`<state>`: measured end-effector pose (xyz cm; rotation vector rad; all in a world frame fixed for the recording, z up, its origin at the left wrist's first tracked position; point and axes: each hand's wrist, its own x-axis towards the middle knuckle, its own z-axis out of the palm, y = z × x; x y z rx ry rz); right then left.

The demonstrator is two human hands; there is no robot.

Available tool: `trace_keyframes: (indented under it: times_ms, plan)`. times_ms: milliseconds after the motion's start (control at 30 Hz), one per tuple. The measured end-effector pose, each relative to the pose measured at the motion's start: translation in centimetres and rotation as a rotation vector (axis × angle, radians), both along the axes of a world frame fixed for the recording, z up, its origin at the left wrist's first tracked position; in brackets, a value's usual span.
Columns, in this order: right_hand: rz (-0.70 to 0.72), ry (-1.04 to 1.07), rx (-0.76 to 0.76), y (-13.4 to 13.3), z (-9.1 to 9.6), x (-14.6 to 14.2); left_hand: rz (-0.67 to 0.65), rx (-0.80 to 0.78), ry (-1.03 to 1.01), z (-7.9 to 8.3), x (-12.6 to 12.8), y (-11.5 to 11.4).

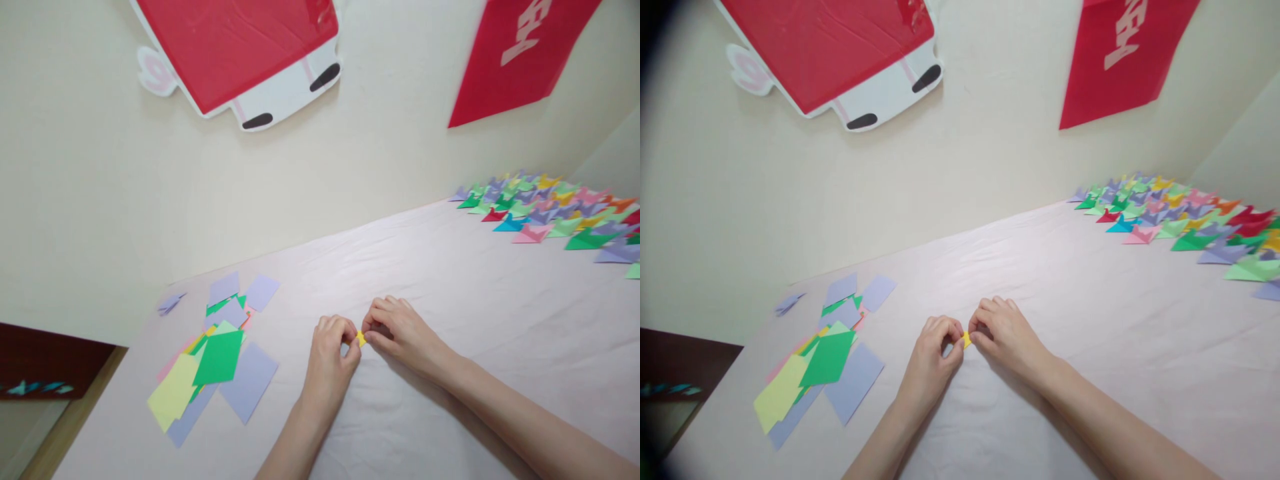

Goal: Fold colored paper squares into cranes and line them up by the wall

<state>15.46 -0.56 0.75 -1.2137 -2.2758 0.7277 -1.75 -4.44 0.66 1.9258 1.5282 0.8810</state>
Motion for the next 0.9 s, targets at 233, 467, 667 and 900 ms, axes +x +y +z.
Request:
trace_keyframes:
  times_ms: [233, 467, 667, 900]
  plan:
    - [-0.046, -0.035, 0.029, -0.43, 0.19, -0.49, 0.017, 0.033, 0.027, -0.25, 0.25, -0.04]
    - [-0.062, -0.050, 0.005, -0.37, 0.19, -0.72, 0.021, 0.038, 0.028, -0.25, 0.42, -0.26]
    - [-0.053, -0.024, -0.018, -0.20, 0.16, -0.56, 0.017, 0.046, 0.026, -0.37, 0.47, -0.28]
    - [-0.014, 0.044, -0.045, 0.28, -0.40, 0.18, 0.015, 0.046, 0.040, -0.54, 0.44, -0.24]
